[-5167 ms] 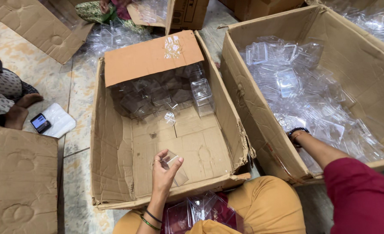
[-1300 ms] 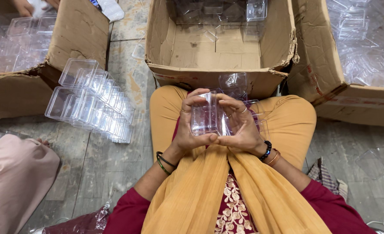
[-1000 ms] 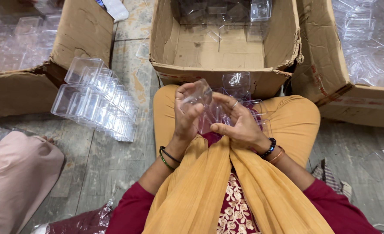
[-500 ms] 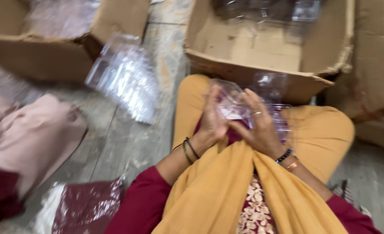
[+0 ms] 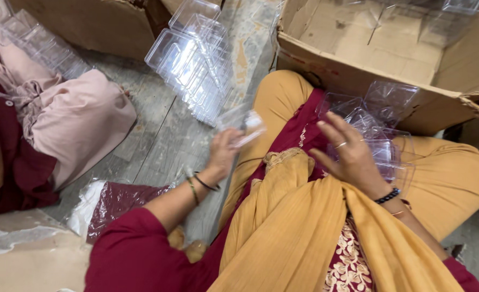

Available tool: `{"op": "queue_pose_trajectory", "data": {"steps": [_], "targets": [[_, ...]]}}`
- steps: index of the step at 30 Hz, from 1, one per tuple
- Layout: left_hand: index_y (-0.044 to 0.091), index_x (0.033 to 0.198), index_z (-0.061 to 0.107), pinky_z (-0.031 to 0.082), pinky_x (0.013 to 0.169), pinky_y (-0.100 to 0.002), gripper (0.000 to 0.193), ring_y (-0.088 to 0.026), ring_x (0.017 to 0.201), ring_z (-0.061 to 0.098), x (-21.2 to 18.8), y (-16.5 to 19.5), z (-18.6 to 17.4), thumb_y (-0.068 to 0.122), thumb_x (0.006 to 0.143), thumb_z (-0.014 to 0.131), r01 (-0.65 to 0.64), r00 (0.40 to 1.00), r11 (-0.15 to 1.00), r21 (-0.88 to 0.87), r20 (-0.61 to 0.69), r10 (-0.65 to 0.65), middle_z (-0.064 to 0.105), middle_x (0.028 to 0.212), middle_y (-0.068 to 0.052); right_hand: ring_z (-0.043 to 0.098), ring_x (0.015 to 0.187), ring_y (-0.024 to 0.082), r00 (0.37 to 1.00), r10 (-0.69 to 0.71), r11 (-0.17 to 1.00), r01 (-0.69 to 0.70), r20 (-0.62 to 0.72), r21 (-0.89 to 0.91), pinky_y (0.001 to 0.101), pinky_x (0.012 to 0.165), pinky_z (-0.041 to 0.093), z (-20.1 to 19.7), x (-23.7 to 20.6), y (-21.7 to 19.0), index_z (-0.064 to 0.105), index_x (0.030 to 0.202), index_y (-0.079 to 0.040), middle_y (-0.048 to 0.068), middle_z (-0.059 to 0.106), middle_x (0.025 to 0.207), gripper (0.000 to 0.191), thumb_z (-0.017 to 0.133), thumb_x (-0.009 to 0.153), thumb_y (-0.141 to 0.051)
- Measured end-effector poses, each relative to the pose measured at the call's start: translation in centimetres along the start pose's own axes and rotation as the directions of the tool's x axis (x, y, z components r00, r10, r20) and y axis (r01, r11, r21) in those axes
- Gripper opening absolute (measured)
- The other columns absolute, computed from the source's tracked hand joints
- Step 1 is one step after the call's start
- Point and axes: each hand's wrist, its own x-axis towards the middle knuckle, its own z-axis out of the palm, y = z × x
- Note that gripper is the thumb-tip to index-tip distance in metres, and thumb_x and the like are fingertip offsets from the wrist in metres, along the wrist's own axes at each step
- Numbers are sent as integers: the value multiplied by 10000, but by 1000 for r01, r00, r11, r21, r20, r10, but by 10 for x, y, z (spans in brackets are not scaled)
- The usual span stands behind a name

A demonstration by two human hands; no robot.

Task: The person sits on the floor among cardboard boxes filled with clear plastic containers. They pull containers out of the boxes, press the lids and bodies together to close each one, and stack the finished containers in rows on the floor beside them.

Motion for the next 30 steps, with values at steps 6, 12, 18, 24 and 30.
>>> {"op": "queue_pose_trajectory", "data": {"steps": [6,12,18,24,30], "targets": [[50,1117,588,539,649,-326,356,-189,764,616,15,-38,-122,296,925,758,290,845,912,-292,-368,-387,590,890,-46,619,1299,393,983,182,983,-182,5,-5,459,1071,537,-23,-14,8,561,1410,-26,222,588,1448,583,799,905,-194],[-69,1092,614,539,790,-420,698,-267,852,648,60,-19,-124,543,855,849,232,774,890,393,-629,76,673,988,-163,649,1257,370,974,224,966,-227,-40,-120,437,1069,546,-40,-20,26,618,1358,-22,210,643,1376,473,805,953,-180],[-91,1310,563,451,1067,-533,1144,-467,1273,556,80,-13,-107,866,690,659,650,678,491,580,-734,-30,579,1344,-329,671,1237,351,958,271,947,-283,-92,-154,420,1041,560,-61,-24,49,663,1302,-18,184,671,1346,383,803,976,-163],[-106,1350,490,369,1053,-643,1117,-509,1319,447,68,-29,-107,881,829,548,641,639,488,593,-764,88,472,1416,-330,677,1117,363,922,379,921,-367,79,-127,432,909,566,-35,-7,72,696,1222,-25,196,665,1300,394,797,901,-229],[96,1214,587,308,1119,-636,724,-431,1348,426,16,-63,-85,731,869,632,443,799,371,816,-547,251,517,1364,-178,621,1120,345,904,286,861,-97,318,-499,514,906,514,48,26,113,695,1098,-65,188,639,1176,399,778,755,-251]]}}
